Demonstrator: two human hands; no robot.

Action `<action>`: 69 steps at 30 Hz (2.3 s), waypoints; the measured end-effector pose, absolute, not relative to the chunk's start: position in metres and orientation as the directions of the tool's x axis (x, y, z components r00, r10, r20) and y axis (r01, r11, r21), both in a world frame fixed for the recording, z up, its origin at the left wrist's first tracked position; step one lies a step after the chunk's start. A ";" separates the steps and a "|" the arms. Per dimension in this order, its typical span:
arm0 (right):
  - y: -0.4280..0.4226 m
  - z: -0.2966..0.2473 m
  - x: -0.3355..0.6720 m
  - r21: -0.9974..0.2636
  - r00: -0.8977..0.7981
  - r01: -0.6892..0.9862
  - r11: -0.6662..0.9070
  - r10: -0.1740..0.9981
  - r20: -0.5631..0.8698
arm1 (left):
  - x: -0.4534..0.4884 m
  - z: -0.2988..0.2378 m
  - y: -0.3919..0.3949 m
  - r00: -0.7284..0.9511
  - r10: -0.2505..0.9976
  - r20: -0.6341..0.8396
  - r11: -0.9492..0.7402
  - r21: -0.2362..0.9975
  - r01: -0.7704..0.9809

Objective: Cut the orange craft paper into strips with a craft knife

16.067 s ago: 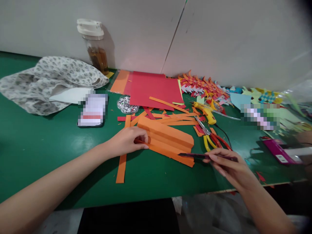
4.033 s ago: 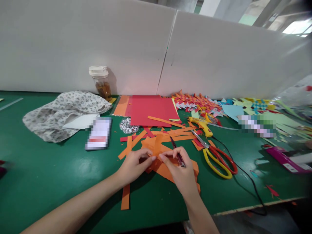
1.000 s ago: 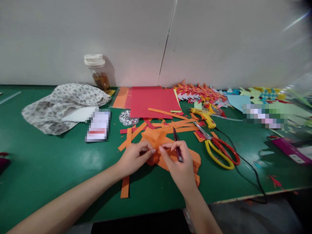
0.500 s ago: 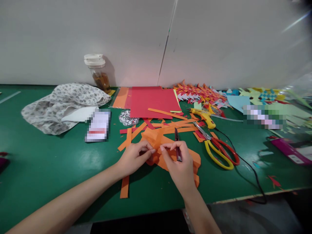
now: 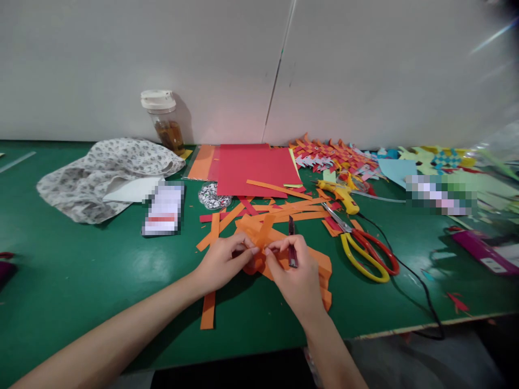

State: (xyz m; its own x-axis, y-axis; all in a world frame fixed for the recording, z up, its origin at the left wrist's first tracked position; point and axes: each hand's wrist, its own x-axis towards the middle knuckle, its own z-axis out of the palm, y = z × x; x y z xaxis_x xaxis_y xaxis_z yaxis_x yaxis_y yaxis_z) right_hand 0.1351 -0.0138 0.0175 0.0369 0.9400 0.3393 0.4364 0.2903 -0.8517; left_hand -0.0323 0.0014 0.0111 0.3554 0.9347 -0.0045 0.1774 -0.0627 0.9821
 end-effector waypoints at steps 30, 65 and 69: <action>-0.014 0.020 0.134 -0.856 0.098 0.399 0.329 0.913 0.396 | -0.033 0.011 0.000 0.371 0.929 0.011 -0.088 0.978 0.190; -0.067 0.000 0.239 -0.268 -0.349 0.794 0.545 0.770 0.534 | -0.057 0.020 0.005 0.554 0.735 0.392 -0.668 0.561 0.490; -0.054 -0.001 0.254 -0.182 -0.267 0.890 0.417 0.802 0.534 | -0.057 0.012 0.007 0.592 0.705 0.391 -0.703 0.495 0.510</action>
State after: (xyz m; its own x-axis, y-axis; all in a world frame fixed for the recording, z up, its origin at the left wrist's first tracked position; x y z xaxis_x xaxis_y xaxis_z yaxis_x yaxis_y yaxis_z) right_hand 0.2544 -0.0538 -0.0014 -0.2668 0.8025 0.5337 0.8904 0.4172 -0.1822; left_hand -0.0566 0.0069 0.0123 0.5921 0.7046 0.3910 0.5101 -0.7034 0.4951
